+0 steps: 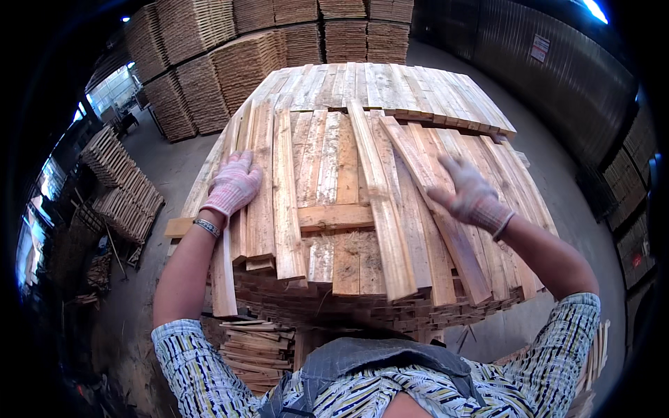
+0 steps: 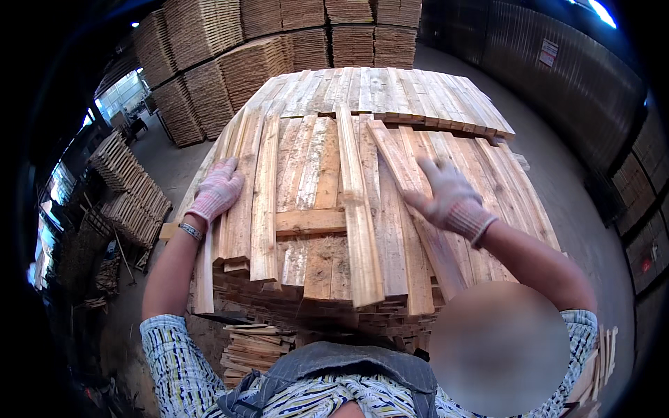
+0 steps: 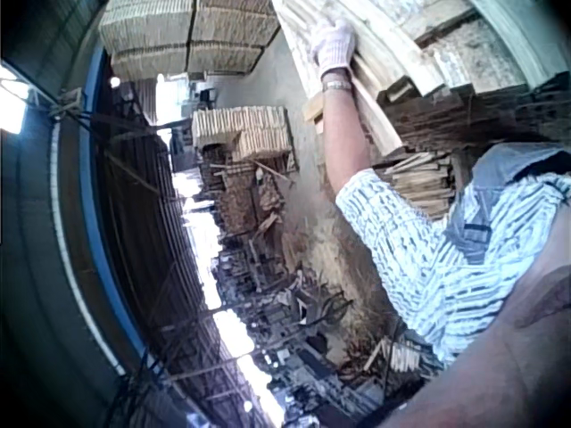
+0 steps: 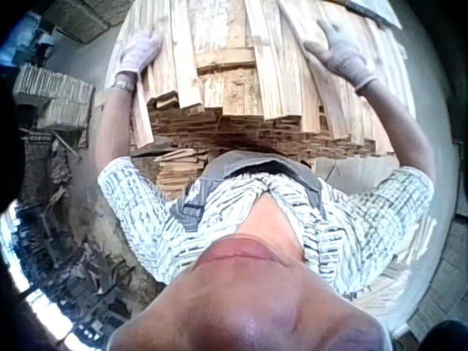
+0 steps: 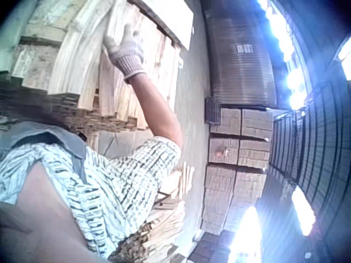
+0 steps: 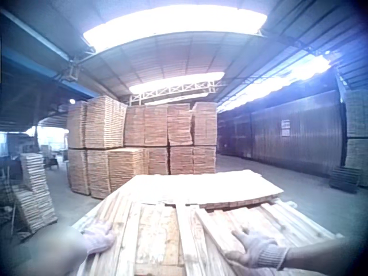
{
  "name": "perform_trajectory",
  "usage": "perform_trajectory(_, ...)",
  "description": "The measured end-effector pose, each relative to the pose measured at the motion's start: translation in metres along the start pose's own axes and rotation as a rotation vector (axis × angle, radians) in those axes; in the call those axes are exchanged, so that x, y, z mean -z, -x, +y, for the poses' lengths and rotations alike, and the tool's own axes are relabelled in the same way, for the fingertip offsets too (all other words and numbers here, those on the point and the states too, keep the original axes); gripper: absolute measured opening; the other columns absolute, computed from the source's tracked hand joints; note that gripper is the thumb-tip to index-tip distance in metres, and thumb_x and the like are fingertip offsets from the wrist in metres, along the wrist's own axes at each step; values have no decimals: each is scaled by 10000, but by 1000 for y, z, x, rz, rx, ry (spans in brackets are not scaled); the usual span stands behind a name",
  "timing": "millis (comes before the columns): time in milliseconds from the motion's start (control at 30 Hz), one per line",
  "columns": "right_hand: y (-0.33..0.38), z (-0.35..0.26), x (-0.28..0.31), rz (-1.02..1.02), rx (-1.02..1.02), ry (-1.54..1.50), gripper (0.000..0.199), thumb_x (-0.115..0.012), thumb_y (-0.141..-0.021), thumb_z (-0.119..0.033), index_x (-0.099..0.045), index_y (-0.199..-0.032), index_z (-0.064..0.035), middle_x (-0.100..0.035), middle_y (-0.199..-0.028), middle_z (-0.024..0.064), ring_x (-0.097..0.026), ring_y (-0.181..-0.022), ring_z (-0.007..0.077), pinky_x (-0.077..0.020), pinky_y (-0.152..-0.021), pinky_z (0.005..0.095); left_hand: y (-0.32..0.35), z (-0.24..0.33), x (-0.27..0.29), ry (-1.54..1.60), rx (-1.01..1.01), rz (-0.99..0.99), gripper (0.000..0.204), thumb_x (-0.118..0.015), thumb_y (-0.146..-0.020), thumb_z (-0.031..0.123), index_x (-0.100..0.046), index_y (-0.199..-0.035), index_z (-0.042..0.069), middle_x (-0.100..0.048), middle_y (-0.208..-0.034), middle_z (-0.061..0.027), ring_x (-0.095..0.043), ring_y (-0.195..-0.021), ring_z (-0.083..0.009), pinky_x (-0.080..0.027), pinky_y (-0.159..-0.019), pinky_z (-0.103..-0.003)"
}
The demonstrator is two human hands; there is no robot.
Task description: The person stacks wooden planks in a warehouse by picking up individual planks and placing them onto a growing pile. They repeatedly lift planks from a lower area and arrange them on top of the stack, occasionally adjusting the alignment of the pile.
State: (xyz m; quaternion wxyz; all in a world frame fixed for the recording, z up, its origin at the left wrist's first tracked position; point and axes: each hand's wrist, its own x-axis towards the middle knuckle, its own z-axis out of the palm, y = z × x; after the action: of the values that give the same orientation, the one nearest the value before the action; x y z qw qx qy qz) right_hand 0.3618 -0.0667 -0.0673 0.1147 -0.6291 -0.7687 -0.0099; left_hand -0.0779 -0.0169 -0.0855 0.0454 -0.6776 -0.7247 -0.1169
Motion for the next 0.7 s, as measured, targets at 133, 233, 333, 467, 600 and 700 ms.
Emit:
perform_trajectory(133, 4, 9, -34, -224, -106, -82, 758, -620, -866, -435, -392, -1450, -9, -567, -1268, 270, -589, -1164, 382, -509, -948, 459, -9, -10, -6, -190, -372, -4, 436, -424, -962, 245, -550, -1282, -21, -556, -1299, -260, -502, -1239, -398, -384, -1068, -438)
perform_trajectory(233, -1, 22, -38, -175, -163, -232, 696, -622, -848, -335, -420, -1436, -21, -621, -1201, 241, -638, -1078, 377, -524, -921, 462, -15, -5, -15, 194, -277, 44, 445, -452, -957, 250, -560, -1287, -30, -590, -1230, -249, -540, -1184, -389, -409, -1039, -440)
perform_trajectory(333, 12, 50, 6, -180, -144, -143, 651, -606, -852, -303, -441, -1438, -75, -641, -1180, 211, -649, -1065, 343, -535, -907, 444, -9, -34, -6, 7, -128, 9, 543, -415, -977, 299, -444, -1413, -24, -433, -1459, -258, -397, -1359, -402, -295, -1155, -423)
perform_trajectory(467, 53, 156, 47, -106, -415, -208, 528, -579, -858, -285, -538, -1352, -103, -687, -937, 179, -684, -849, 290, -550, -787, 440, -12, -34, -8, 11, -102, 14, 561, -409, -977, 298, -428, -1438, -20, -405, -1504, -235, -356, -1405, -378, -272, -1170, -413)
perform_trajectory(600, 90, 283, 46, 51, -576, 58, 495, -533, -908, -367, -578, -1359, -169, -692, -1145, 175, -680, -979, 350, -530, -883, 425, -21, -25, -14, 16, -122, 18, 538, -411, -980, 286, -457, -1419, -21, -428, -1489, -227, -375, -1384, -387, -284, -1161, -412)
perform_trajectory(700, 83, 301, 23, -16, -601, -1, 472, -486, -946, -396, -585, -1345, -165, -666, -1213, 176, -647, -1072, 357, -500, -938, 428, -15, -13, -5, 76, -71, -17, 537, -409, -987, 294, -457, -1421, -18, -427, -1490, -224, -373, -1385, -387, -281, -1164, -415)
